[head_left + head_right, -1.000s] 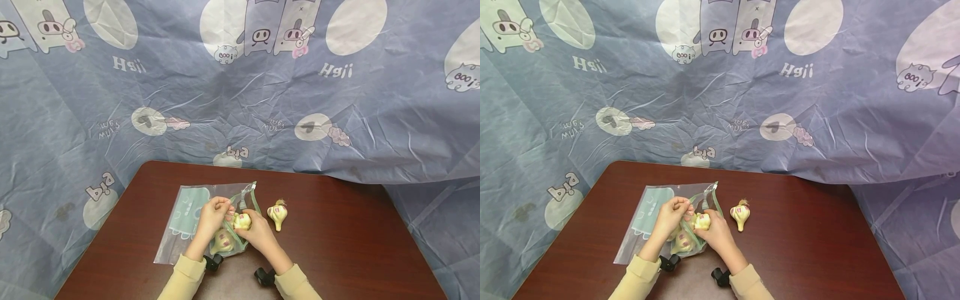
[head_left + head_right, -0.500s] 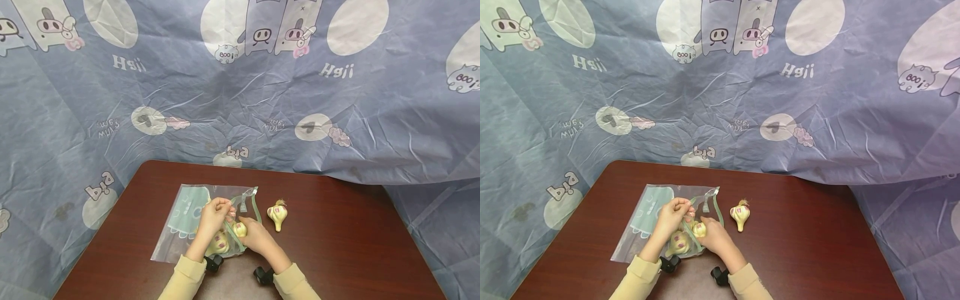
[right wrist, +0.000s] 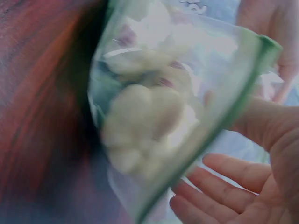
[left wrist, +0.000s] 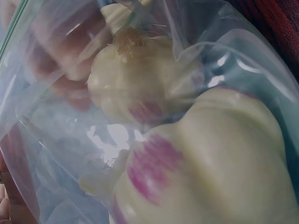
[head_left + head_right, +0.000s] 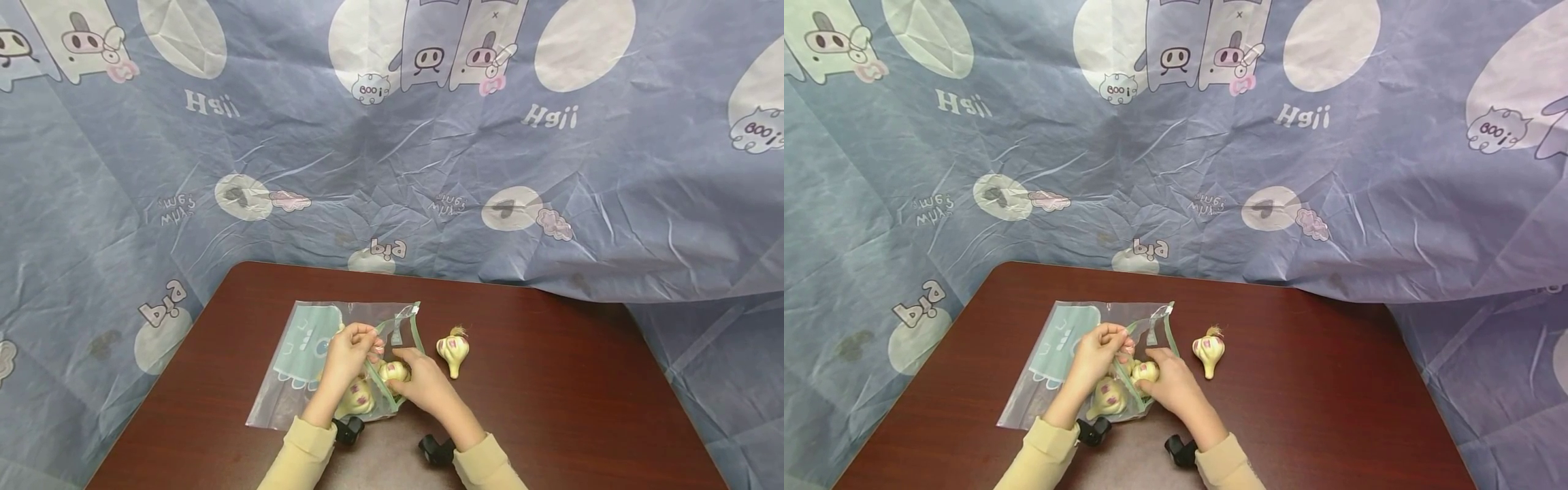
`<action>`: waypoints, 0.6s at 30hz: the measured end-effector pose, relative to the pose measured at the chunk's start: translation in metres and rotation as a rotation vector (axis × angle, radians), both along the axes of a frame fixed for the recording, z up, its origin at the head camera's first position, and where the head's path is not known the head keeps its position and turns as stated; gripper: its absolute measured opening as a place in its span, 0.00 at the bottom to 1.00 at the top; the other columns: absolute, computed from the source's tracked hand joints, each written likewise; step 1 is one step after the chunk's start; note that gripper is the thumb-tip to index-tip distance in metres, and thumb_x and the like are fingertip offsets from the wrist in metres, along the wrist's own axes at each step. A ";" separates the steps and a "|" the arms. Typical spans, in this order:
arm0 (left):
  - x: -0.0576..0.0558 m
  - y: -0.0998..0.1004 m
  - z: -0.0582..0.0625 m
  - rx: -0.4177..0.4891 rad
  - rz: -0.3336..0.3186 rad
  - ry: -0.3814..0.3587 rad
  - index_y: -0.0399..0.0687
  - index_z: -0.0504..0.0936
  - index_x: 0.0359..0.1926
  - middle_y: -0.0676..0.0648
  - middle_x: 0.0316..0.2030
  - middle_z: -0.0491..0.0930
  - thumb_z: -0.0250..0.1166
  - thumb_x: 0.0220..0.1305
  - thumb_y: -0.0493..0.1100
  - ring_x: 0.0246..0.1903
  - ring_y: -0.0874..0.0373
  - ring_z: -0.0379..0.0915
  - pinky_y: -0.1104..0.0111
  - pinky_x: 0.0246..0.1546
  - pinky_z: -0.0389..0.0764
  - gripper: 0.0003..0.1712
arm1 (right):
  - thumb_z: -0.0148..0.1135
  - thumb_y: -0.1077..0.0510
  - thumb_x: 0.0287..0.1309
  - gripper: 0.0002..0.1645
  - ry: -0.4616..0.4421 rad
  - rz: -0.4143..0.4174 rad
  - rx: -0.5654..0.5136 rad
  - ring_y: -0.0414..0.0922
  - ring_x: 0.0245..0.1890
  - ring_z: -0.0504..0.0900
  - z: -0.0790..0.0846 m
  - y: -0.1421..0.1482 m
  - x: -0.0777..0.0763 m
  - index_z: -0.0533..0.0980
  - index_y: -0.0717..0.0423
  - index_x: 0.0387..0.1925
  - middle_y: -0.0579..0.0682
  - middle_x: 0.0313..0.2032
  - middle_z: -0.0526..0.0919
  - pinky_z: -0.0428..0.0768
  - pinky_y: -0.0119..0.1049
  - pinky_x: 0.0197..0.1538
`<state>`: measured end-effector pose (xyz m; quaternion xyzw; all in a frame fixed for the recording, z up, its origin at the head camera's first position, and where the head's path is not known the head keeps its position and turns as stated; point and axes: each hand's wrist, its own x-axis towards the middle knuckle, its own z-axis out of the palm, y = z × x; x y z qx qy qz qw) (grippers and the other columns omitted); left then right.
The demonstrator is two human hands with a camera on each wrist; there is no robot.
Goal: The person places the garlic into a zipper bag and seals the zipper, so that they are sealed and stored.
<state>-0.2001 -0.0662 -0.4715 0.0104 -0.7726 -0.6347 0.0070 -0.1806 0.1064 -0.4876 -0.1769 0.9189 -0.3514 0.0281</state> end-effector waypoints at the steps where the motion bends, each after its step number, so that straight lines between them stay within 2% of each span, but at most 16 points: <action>1: 0.000 0.000 -0.001 0.002 -0.001 0.007 0.35 0.80 0.43 0.38 0.33 0.87 0.61 0.70 0.40 0.24 0.49 0.85 0.75 0.16 0.74 0.11 | 0.73 0.56 0.52 0.33 0.004 -0.014 -0.009 0.56 0.58 0.79 0.003 0.002 0.001 0.75 0.63 0.59 0.57 0.57 0.80 0.78 0.51 0.55; 4: -0.001 0.000 -0.001 0.006 -0.003 0.017 0.34 0.79 0.43 0.37 0.33 0.87 0.61 0.69 0.40 0.24 0.48 0.85 0.75 0.18 0.76 0.11 | 0.72 0.54 0.53 0.31 0.022 -0.060 -0.047 0.55 0.58 0.79 0.012 0.008 0.002 0.77 0.60 0.58 0.54 0.57 0.80 0.78 0.52 0.56; 9: -0.001 0.001 0.000 -0.002 0.004 0.009 0.35 0.80 0.42 0.39 0.32 0.87 0.61 0.69 0.41 0.22 0.53 0.84 0.75 0.18 0.77 0.11 | 0.73 0.52 0.54 0.29 0.075 -0.144 -0.099 0.52 0.53 0.81 0.025 0.021 0.002 0.79 0.56 0.56 0.52 0.54 0.82 0.80 0.51 0.53; 13: -0.001 0.002 0.001 0.000 0.008 0.007 0.34 0.80 0.42 0.39 0.32 0.87 0.61 0.69 0.40 0.22 0.55 0.84 0.74 0.20 0.79 0.10 | 0.74 0.54 0.53 0.26 0.128 -0.215 -0.139 0.50 0.48 0.83 0.028 0.035 -0.002 0.80 0.54 0.54 0.51 0.50 0.84 0.80 0.49 0.53; 18: -0.002 0.002 0.001 0.004 0.021 0.009 0.34 0.80 0.42 0.38 0.32 0.87 0.62 0.69 0.40 0.22 0.54 0.84 0.74 0.19 0.78 0.10 | 0.74 0.54 0.53 0.25 0.123 -0.318 -0.214 0.52 0.53 0.82 0.026 0.057 -0.008 0.81 0.54 0.53 0.51 0.51 0.83 0.79 0.49 0.57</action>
